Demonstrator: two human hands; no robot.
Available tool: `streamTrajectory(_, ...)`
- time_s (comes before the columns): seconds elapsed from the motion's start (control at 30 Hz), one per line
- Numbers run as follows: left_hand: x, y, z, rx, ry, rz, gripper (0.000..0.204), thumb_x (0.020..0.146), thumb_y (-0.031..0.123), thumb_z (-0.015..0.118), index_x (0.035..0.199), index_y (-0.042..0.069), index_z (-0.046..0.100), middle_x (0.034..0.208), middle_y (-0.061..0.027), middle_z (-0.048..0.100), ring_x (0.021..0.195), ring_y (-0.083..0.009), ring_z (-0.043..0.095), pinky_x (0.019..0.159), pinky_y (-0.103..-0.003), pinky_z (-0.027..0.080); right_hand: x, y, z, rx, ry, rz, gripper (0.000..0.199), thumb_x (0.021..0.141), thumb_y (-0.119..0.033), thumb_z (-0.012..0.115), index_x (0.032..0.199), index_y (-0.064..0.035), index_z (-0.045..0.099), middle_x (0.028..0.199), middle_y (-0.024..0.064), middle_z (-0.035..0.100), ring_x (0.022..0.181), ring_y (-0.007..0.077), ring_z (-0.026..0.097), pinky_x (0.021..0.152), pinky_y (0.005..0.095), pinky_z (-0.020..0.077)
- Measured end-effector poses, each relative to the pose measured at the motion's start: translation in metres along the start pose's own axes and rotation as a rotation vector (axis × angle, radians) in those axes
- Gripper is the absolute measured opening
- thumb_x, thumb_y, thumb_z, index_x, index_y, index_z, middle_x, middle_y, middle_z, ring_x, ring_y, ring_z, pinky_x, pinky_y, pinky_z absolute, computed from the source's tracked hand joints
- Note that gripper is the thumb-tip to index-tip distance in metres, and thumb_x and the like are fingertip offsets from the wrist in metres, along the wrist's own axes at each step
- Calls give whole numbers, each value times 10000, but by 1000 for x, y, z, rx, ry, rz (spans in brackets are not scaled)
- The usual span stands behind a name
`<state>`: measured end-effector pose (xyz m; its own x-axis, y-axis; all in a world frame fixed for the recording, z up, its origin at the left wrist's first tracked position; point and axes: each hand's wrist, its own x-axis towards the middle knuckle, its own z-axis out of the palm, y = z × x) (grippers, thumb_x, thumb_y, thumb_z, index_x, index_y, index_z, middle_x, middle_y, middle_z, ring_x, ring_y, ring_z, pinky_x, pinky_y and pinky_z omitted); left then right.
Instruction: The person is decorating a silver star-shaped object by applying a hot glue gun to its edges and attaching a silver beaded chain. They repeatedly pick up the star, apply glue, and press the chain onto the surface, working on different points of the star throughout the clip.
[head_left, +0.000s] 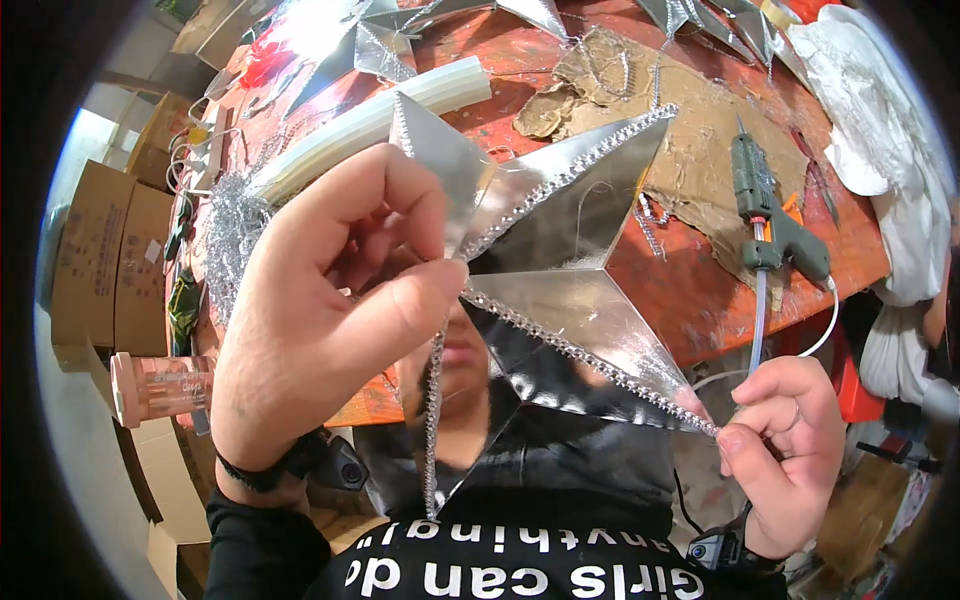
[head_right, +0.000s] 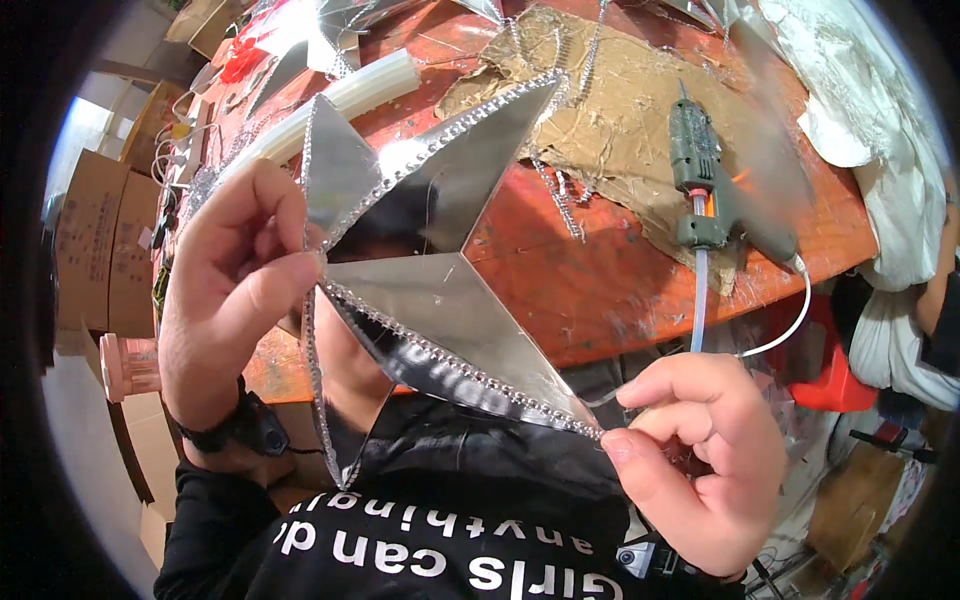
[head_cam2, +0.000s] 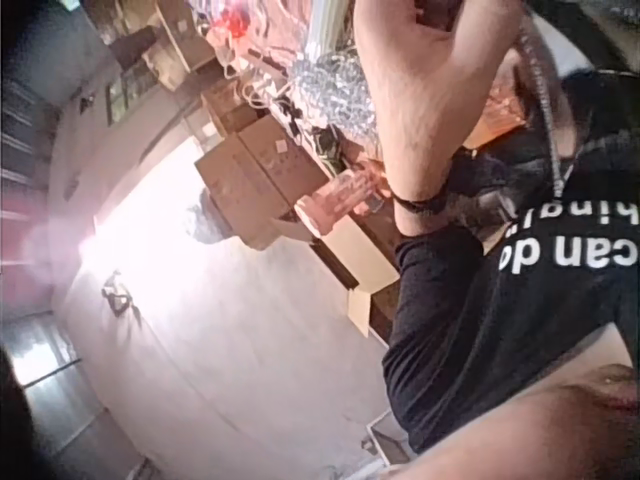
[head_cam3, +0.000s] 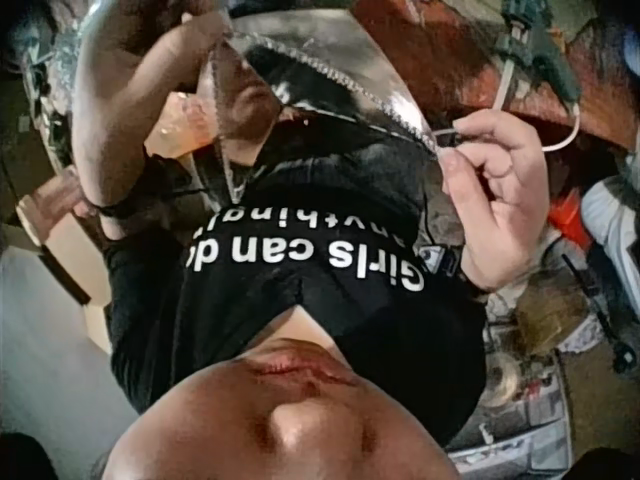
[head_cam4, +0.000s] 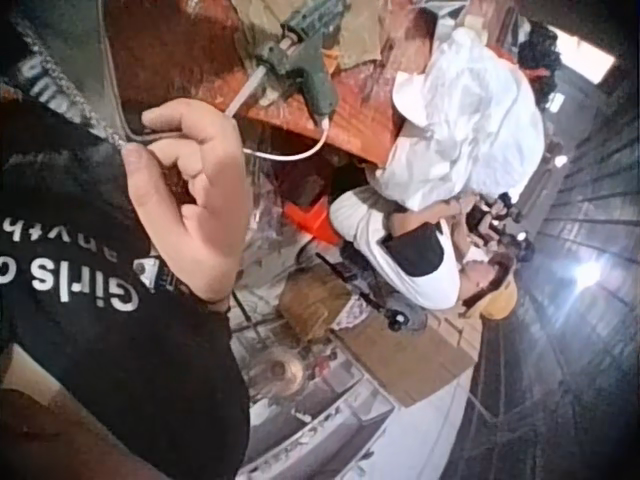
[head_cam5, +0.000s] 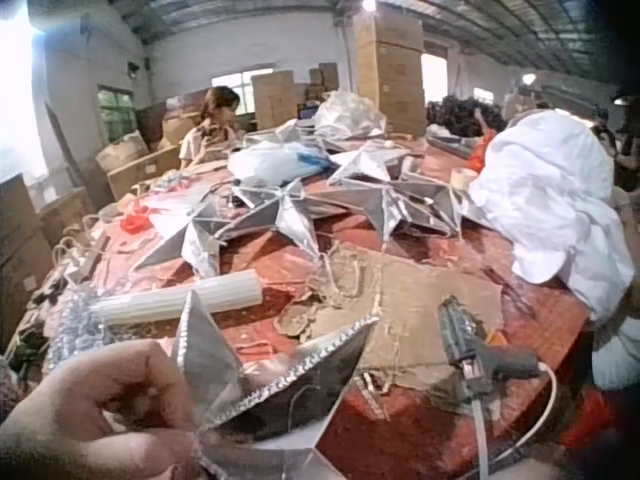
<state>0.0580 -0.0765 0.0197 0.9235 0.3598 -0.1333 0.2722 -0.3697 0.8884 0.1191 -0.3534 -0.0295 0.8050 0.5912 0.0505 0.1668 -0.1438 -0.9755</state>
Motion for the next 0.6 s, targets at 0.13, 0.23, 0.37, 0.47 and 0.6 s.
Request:
streamTrajectory(0.13,0,0,1,12,1,-11,198,723,121,613,819,59,452,782,47,373,693,-27,320,601,-172,260,0,-3,-1,63,-7,90,275,768,115,646,999,41,516,1019,118,546,616,37,511,539,159,395)
streamTrajectory(0.23,0,0,1,20,5,6,197,723,125,612,814,59,451,779,47,366,691,-29,319,601,-174,260,1,-3,-1,53,-36,88,288,776,110,643,1023,44,511,972,109,569,628,45,538,554,169,414)
streamTrajectory(0.37,0,0,2,11,10,1,193,724,124,611,809,58,450,778,48,361,689,-29,321,600,-174,263,3,-5,-5,69,-80,110,267,789,92,642,1021,38,522,874,78,598,632,45,552,564,177,425)
streamTrajectory(0.47,0,0,2,22,13,14,192,726,122,610,810,57,450,778,46,365,683,-28,327,597,-174,268,3,-6,-6,51,-88,133,236,796,76,644,1002,34,537,843,64,601,643,47,562,577,174,427)
streamTrajectory(0.6,-1,-1,2,1,9,3,199,733,126,616,821,55,452,780,42,380,683,-25,345,597,-173,281,4,-7,-5,58,-66,214,194,805,58,641,974,34,549,835,63,596,670,70,590,595,178,437)
